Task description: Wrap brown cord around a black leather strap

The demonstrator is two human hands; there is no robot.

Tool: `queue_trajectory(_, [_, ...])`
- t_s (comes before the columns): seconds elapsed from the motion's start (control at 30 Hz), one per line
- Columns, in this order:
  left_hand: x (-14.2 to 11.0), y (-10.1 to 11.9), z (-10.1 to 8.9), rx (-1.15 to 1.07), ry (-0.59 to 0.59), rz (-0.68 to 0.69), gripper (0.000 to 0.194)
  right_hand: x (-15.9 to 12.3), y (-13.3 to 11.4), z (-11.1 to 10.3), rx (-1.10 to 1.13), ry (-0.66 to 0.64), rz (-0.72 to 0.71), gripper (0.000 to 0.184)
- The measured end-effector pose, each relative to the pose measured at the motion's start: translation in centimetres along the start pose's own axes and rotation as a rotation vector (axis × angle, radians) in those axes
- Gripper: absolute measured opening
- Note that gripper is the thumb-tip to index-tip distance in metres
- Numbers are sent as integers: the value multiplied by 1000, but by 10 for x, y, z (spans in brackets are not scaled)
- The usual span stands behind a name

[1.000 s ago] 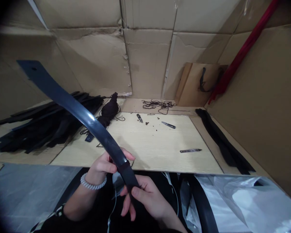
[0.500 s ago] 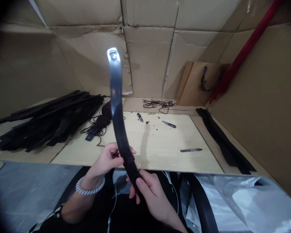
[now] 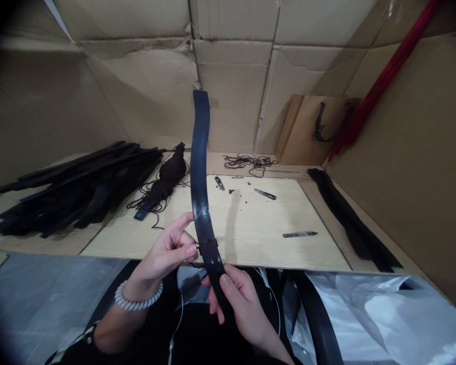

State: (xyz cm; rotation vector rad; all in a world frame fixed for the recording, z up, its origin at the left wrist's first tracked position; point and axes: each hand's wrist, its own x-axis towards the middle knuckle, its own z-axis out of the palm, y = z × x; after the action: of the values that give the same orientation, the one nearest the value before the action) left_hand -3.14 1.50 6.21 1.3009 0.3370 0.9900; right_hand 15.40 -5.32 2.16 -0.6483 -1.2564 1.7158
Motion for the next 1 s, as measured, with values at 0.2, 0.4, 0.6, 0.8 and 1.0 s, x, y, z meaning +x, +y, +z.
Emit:
queue_trajectory(0.2, [9,2,-9,35,-156,-82,49,-3,9,-6,201,-196,77,51])
queue_trajectory(0.4, [18,-4,-8,92,130,-29,46,4,2,-8,-29,-202,-12,60])
queue_trajectory(0.6, [19,-12,-4,141,246,-41,37,13,0,-3,-566,240,-17,57])
queue_trajectory(0.8, [13,-14,-4,5,202,-17,63,16,13,6,-241,232,-7,57])
queue_trajectory(1.0, [11,-12,-6,115,81,-32,69,15,15,7,-72,245,-29,53])
